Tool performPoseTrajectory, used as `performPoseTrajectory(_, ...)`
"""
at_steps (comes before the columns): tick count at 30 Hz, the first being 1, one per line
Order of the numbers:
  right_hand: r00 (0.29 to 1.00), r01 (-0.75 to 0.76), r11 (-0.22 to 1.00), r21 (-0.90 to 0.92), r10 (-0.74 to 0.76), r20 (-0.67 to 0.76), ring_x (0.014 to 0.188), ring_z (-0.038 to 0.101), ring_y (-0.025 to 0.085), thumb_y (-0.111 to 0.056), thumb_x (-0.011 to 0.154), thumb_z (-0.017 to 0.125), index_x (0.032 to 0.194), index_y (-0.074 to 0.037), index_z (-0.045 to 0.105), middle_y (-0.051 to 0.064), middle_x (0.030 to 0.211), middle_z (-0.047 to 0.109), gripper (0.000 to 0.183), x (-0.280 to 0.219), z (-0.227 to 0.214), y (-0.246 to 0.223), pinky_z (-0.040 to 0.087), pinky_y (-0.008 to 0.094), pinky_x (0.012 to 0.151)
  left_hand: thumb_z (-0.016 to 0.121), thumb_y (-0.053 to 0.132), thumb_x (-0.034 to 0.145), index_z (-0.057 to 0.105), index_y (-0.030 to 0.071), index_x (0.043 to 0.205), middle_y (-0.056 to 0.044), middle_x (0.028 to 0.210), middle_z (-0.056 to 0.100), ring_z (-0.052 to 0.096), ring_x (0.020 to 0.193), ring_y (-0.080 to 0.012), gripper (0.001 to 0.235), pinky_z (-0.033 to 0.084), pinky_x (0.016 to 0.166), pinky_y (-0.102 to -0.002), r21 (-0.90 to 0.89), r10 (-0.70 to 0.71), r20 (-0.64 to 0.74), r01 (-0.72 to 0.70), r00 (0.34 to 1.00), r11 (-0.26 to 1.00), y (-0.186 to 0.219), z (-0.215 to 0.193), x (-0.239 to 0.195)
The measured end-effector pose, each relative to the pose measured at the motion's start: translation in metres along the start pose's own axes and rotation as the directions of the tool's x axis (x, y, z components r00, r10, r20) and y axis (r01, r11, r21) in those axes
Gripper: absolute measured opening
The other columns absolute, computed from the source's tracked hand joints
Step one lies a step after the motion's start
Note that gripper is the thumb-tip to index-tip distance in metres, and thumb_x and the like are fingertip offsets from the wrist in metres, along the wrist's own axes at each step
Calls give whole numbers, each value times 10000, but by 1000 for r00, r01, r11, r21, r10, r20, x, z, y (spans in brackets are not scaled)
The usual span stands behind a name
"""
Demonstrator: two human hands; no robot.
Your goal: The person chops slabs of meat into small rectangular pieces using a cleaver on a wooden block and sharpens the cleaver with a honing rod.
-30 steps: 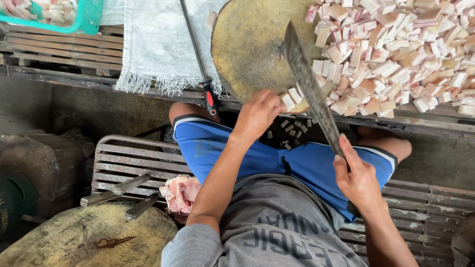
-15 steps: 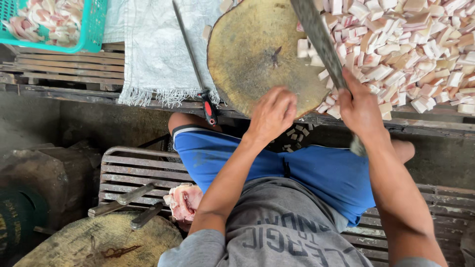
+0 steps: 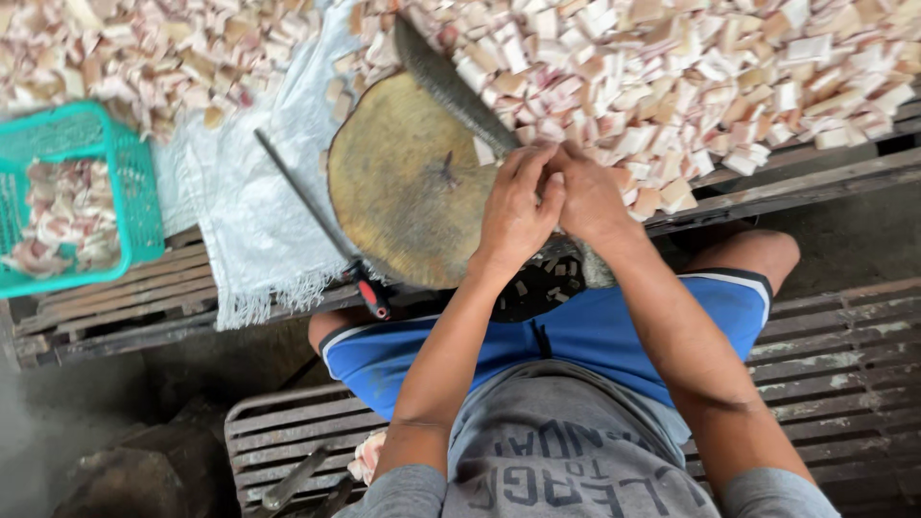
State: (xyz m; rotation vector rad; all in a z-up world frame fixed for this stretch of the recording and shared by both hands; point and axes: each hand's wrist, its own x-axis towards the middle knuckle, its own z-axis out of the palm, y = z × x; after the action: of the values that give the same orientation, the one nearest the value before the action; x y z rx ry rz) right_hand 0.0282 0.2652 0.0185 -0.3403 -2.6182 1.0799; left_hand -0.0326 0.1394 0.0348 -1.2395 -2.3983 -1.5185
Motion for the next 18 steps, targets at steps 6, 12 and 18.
performPoseTrajectory(6,978,84,990,109,-61,-199,995,666,439,-86,961,641,1213,24,645,230,1157,671,275,-24,-31,32,553,456,836,668,176,959,651,54,1298,-148,1215,679,615,1212,-387,361,494,1053,-464,75,22,101,-30,995,997,22,37,26)
performPoseTrajectory(12,793,-98,589,802,533,-295,914,685,149,-10,1061,577,1424,42,571,79,1081,649,366,-44,-130,115,594,299,715,679,224,957,667,53,1259,-169,1203,702,640,1131,-371,347,493,1027,-450,-23,74,288,-70,955,997,61,124,86)
performPoseTrajectory(18,617,49,392,919,711,-336,887,748,207,30,1030,557,1440,59,569,141,1127,702,411,-40,-202,204,635,341,711,694,247,984,682,44,1259,-159,1204,733,701,1127,-319,342,549,1003,-419,-210,122,375,-44,919,977,82,221,140)
